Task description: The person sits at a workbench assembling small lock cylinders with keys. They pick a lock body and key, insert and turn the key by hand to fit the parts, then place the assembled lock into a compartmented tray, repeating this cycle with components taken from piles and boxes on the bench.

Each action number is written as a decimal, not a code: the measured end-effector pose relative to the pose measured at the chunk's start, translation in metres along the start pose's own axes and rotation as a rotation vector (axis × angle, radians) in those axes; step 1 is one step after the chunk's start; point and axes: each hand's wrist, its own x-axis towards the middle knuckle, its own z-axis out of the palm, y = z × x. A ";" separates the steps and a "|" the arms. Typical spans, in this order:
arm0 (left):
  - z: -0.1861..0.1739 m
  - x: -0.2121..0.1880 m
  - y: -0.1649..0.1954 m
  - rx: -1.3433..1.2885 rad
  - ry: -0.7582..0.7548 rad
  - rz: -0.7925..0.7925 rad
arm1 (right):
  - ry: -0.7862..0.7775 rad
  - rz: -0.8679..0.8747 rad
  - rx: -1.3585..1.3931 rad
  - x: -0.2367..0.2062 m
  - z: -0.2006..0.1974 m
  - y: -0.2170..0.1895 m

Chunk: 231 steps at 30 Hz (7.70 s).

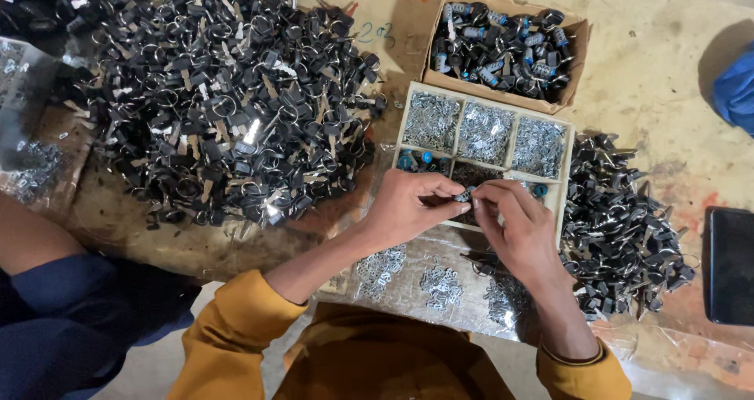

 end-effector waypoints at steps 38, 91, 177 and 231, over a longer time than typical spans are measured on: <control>-0.002 -0.001 0.005 0.018 0.014 0.033 | 0.070 -0.003 0.105 -0.006 0.007 0.004; -0.005 -0.001 0.002 0.004 0.013 0.038 | 0.108 0.174 0.127 -0.005 0.006 0.010; -0.005 -0.002 -0.001 0.030 0.008 0.042 | 0.085 0.153 0.264 -0.005 0.003 -0.001; -0.007 -0.005 -0.005 -0.132 -0.016 0.010 | 0.087 -0.080 0.217 -0.007 0.011 0.008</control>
